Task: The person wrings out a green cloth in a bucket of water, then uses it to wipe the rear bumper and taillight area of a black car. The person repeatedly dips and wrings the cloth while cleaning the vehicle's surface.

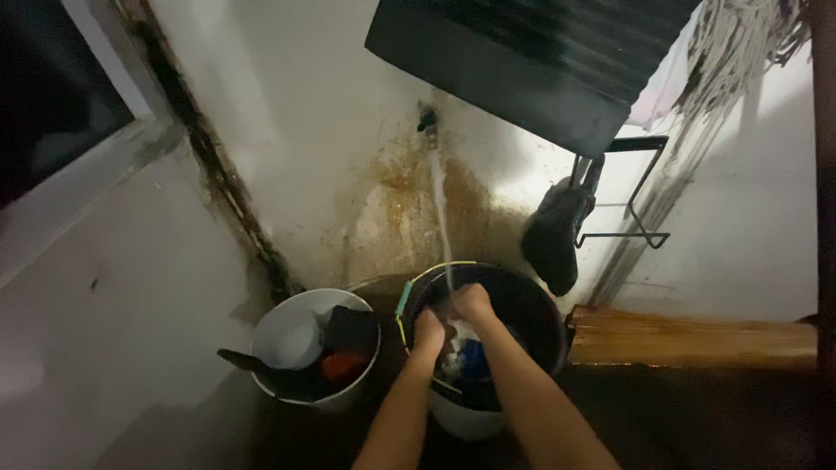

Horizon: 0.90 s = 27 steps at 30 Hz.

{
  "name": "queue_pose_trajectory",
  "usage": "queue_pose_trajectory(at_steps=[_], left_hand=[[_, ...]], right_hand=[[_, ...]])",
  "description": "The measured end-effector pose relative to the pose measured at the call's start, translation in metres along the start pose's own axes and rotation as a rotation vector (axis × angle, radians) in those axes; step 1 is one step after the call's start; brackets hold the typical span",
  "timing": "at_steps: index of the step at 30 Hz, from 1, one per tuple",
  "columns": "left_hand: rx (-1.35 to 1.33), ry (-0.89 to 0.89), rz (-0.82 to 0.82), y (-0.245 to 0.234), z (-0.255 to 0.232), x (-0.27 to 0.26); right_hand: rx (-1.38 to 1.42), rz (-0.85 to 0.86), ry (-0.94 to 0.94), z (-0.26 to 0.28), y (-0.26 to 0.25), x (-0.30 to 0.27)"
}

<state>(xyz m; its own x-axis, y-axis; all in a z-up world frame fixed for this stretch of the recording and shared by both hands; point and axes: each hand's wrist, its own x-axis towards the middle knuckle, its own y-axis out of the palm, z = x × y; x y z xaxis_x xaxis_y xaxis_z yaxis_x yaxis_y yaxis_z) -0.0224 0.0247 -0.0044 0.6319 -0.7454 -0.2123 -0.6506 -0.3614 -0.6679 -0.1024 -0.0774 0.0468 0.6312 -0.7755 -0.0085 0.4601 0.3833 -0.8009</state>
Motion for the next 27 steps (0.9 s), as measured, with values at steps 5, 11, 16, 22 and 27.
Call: queue_pose_trajectory(at_steps=[5, 11, 16, 22, 27], left_hand=[[0.147, 0.229, -0.071, 0.013, -0.006, -0.001], [0.319, 0.023, 0.110, 0.002, -0.015, 0.013], [-1.082, -0.063, -0.081, -0.001, -0.017, 0.029], [-1.350, -0.012, -0.083, -0.018, -0.031, 0.047], [-1.598, -0.162, -0.043, -0.025, -0.043, 0.042]], right_hand=[[-0.098, -0.055, -0.083, 0.012, -0.007, 0.008], [-0.280, 0.114, 0.001, 0.027, -0.027, 0.012], [-0.091, -0.118, -0.035, 0.044, -0.035, 0.013], [-0.379, -0.016, -0.056, 0.055, -0.046, 0.014], [-0.012, -0.113, -0.009, 0.049, -0.054, 0.013]])
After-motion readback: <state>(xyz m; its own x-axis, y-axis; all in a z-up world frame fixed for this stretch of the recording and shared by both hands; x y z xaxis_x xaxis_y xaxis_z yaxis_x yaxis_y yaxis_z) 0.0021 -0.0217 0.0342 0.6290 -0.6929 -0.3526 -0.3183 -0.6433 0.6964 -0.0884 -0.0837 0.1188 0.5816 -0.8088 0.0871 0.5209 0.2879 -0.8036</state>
